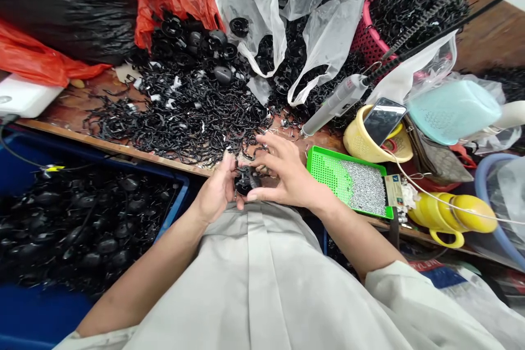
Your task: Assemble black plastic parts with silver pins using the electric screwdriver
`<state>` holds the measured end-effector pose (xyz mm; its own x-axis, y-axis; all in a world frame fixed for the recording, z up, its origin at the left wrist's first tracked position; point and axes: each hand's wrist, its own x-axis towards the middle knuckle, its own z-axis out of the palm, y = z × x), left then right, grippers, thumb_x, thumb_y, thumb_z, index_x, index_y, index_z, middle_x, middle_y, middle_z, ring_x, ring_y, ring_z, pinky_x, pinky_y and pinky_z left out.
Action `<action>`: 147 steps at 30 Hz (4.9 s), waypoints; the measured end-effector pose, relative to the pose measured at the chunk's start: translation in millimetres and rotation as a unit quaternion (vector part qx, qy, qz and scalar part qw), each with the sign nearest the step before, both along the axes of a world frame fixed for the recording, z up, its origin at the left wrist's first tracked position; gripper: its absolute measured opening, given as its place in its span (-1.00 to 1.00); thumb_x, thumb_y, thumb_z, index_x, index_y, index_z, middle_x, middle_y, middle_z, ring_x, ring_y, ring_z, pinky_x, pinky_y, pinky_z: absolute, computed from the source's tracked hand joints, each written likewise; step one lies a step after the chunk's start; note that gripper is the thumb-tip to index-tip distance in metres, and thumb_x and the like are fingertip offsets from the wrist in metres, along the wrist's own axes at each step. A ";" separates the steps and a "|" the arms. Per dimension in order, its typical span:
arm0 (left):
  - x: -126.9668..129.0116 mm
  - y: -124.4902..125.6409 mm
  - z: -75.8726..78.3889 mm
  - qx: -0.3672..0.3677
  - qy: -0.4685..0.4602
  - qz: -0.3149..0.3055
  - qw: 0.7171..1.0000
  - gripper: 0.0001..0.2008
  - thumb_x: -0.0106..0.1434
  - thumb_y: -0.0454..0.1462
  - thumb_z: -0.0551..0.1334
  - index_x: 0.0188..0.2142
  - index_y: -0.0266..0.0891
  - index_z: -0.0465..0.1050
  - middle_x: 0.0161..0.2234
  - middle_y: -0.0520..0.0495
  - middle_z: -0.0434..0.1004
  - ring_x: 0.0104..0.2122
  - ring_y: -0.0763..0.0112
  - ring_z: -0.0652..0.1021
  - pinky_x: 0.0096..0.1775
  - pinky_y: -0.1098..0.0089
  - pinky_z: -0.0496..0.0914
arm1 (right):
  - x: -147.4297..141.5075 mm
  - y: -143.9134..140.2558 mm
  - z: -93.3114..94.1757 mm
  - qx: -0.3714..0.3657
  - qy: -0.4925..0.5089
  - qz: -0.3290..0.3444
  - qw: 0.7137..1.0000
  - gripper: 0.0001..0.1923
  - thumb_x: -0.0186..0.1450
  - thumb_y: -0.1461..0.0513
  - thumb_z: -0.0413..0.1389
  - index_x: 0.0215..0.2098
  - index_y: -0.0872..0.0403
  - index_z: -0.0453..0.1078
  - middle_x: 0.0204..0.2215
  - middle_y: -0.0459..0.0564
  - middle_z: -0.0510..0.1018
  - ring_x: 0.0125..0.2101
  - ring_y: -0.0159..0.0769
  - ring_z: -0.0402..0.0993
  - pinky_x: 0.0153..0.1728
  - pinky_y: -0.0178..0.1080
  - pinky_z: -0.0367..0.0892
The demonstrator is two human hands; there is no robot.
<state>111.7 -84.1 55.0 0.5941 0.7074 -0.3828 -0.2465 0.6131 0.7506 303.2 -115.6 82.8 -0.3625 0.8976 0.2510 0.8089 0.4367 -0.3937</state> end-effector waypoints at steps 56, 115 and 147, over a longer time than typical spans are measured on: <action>-13.0 -3.3 1.9 0.074 0.102 -0.194 0.973 -0.65 0.08 -0.30 0.20 -0.09 -0.22 0.37 -0.47 0.05 0.35 -0.65 0.56 0.31 -0.68 0.54 0.14 | -0.3 -3.6 3.9 -0.011 -0.054 0.179 0.982 -0.79 0.39 0.24 -0.03 -0.23 0.14 0.43 -0.35 0.07 0.50 -0.29 -0.26 0.37 -0.22 -0.20 0.24; 124.6 -27.8 -14.1 0.068 0.134 0.024 0.988 -0.66 0.08 -0.24 0.32 -0.19 -0.14 0.23 -0.37 0.06 0.42 -0.61 0.48 0.50 -0.65 0.46 0.38 | 99.9 -82.2 -22.9 0.006 0.546 -0.388 0.742 -0.59 0.14 0.02 0.23 -0.15 0.02 0.27 -0.61 -0.27 0.37 -0.65 -0.48 0.32 -0.53 -0.33 0.31; 114.5 -27.9 -26.1 0.090 0.131 -0.012 0.987 -0.60 -0.01 -0.20 0.38 -0.25 -0.15 0.21 -0.48 0.17 0.34 -0.75 0.64 0.34 -0.78 0.61 0.07 | 29.2 -22.2 -10.4 -0.009 0.605 -0.295 0.740 -0.58 0.17 -0.08 0.15 -0.14 -0.03 0.27 -0.63 -0.25 0.26 -0.68 -0.45 0.25 -0.58 -0.31 0.30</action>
<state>226.2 -112.0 28.9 0.5088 0.7649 -0.3951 -0.0172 0.4679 0.8836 332.5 -137.8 72.4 0.5739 0.8170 0.0567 -0.0919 0.1331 -0.9868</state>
